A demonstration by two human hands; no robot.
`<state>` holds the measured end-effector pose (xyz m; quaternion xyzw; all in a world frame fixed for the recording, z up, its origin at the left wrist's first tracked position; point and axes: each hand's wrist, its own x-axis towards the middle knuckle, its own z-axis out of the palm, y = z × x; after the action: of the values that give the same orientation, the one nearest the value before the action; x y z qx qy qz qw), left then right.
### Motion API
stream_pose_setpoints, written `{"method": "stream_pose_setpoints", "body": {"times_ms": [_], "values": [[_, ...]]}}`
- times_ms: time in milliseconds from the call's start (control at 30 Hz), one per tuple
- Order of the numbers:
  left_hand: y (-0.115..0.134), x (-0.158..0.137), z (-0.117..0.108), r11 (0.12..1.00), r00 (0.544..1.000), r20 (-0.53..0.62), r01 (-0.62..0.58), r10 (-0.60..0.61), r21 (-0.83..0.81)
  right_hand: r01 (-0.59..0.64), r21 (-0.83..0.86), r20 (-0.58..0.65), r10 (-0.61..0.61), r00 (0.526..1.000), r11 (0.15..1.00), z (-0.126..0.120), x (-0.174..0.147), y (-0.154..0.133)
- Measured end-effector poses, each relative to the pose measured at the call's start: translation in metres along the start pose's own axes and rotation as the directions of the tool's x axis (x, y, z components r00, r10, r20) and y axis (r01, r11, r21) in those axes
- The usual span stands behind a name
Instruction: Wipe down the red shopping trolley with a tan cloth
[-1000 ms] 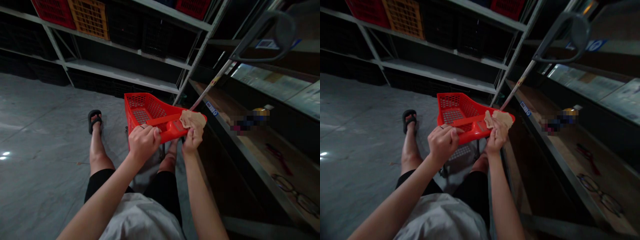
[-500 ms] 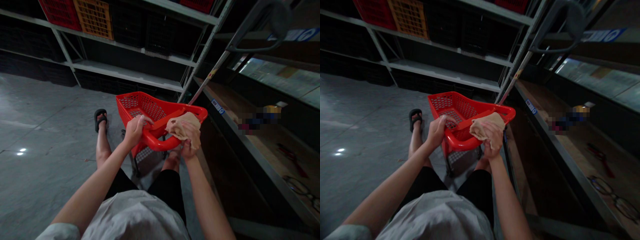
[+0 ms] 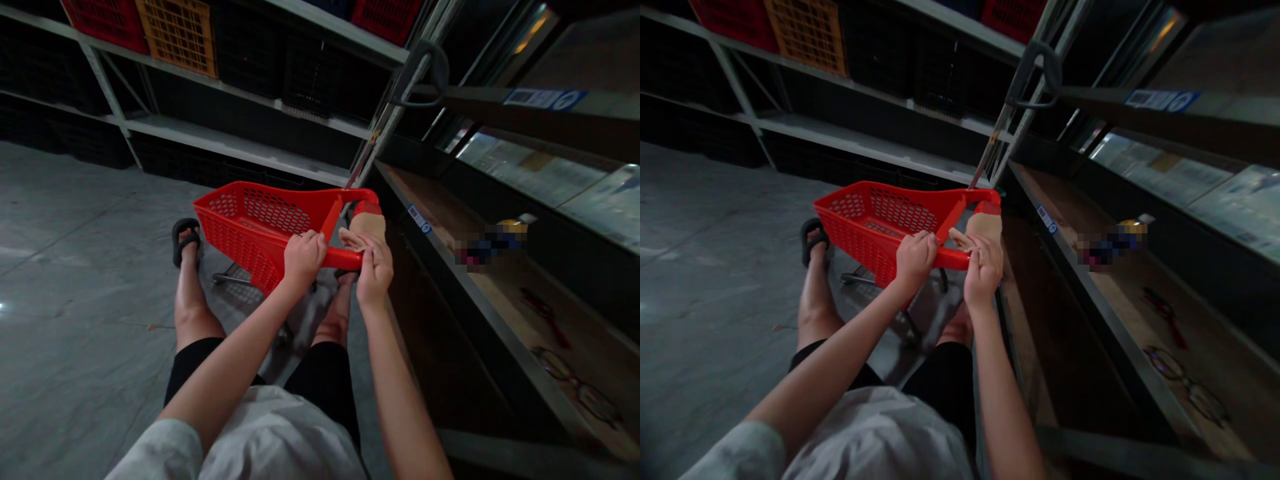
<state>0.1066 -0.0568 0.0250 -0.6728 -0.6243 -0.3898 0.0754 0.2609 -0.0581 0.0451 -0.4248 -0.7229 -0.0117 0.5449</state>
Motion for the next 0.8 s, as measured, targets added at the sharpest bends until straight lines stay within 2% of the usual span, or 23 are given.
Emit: {"method": "stream_pose_setpoints", "body": {"times_ms": [67,133,200,267,333,400,467,500,567,633,667,733,800], "values": [[0.001,-0.003,-0.002,1.000,1.000,0.004,0.010,-0.010,0.020,0.105,-0.109,0.029,-0.103,0.994,0.988,-0.003,-0.013,-0.020],[-0.004,-0.007,-0.007,1.000,0.999,0.031,-0.017,0.016,0.025,0.226,-0.198,0.097,-0.210,0.973,0.954,-0.006,-0.022,-0.024],[-0.017,-0.010,-0.014,0.993,0.990,0.073,-0.118,0.118,-0.010,0.353,-0.211,0.154,-0.326,0.933,0.912,-0.009,-0.026,-0.011],[-0.037,-0.012,-0.020,0.982,0.978,0.092,-0.184,0.186,-0.037,0.418,-0.150,0.161,-0.395,0.904,0.896,-0.012,-0.023,0.013],[-0.058,-0.012,-0.022,0.993,0.988,0.099,-0.120,0.117,0.022,0.335,-0.075,0.093,-0.328,0.940,0.939,-0.012,-0.014,0.040],[-0.075,-0.010,-0.019,0.991,0.993,0.121,-0.024,0.008,0.132,0.120,-0.003,-0.011,-0.120,0.993,0.993,-0.008,-0.003,0.060],[-0.083,-0.006,-0.010,0.983,0.989,0.144,0.009,-0.036,0.186,-0.063,0.078,-0.085,0.069,0.994,0.995,-0.001,0.006,0.068],[-0.083,-0.004,-0.005,0.983,0.989,0.142,0.015,-0.042,0.185,-0.105,0.101,-0.106,0.116,0.988,0.989,0.003,0.008,0.066],[-0.077,0.000,0.004,0.986,0.993,0.105,0.045,-0.063,0.160,-0.107,0.063,-0.167,0.116,0.979,0.992,0.014,0.005,0.054],[-0.069,0.002,0.011,0.989,0.994,0.069,0.072,-0.082,0.132,-0.048,-0.086,-0.191,0.031,0.981,0.995,0.028,-0.008,0.034],[-0.066,0.003,0.013,0.990,0.995,0.062,0.074,-0.082,0.124,0.004,-0.170,-0.152,-0.030,0.988,0.985,0.036,-0.017,0.022],[-0.062,0.003,0.015,0.991,0.995,0.072,0.059,-0.068,0.123,0.141,-0.284,0.045,-0.133,0.990,0.948,0.052,-0.032,0.001],[-0.061,0.003,0.015,0.990,0.993,0.108,0.027,-0.041,0.135,0.246,-0.315,0.251,-0.170,0.953,0.917,0.062,-0.039,-0.015]]}}
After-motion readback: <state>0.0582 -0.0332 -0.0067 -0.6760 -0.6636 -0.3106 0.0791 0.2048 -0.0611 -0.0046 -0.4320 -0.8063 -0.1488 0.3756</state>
